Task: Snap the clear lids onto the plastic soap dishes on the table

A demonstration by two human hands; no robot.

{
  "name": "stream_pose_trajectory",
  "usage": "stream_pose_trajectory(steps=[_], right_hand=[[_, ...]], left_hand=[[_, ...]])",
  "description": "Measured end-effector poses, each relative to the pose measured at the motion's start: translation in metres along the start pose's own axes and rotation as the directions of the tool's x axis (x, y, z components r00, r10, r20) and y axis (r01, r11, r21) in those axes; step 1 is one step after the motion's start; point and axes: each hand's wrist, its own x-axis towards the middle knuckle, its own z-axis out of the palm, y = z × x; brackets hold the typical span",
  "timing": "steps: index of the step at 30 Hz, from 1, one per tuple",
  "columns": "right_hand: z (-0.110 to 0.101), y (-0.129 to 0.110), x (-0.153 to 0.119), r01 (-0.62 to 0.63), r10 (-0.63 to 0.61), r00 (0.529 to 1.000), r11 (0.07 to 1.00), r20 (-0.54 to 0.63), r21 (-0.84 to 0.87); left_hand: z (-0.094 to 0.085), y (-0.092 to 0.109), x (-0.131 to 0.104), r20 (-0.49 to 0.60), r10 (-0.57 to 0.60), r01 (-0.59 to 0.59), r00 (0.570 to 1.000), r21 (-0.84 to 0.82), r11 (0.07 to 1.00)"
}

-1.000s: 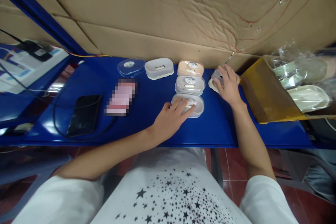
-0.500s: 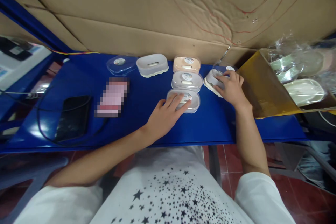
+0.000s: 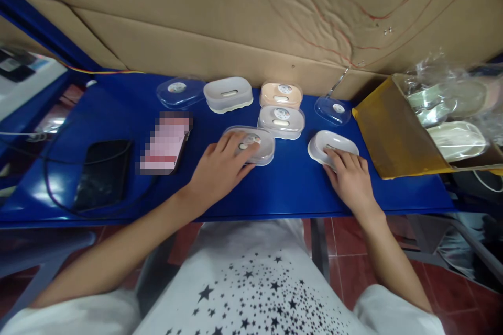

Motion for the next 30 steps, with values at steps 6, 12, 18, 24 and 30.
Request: stream_pose_trajectory(steps=[6, 12, 18, 24, 30], right_hand=[[-0.024, -0.018, -0.045, 0.126, -0.132, 0.991, 0.953, 0.003, 0.274], [-0.036, -0.056, -0.055, 0.202, -0.215, 0.977, 0.909, -0.004, 0.365], [-0.031, -0.078, -0.041, 0.254, -0.259, 0.965, 0.902, -0.035, 0.350], [-0.015, -0.100, 0.000, 0.255, -0.237, 0.967, 0.875, -0.095, 0.412], [-0.008, -0.115, 0.036, 0.267, -0.196, 0.964, 0.740, -0.182, 0.618]], left_hand=[[0.005, -0.012, 0.019, 0.019, 0.049, -0.048, 0.999, -0.026, 0.998], [0.023, 0.016, 0.068, 0.013, 0.199, -0.196, 0.980, -0.118, 0.973], [0.026, 0.030, 0.112, 0.051, 0.347, -0.298, 0.936, -0.405, 0.864], [-0.010, 0.012, 0.031, 0.034, 0.348, -0.269, 0.937, -0.565, 0.780], [0.013, -0.006, -0.045, 0.094, 0.015, 0.038, 0.995, -0.537, 0.843]])
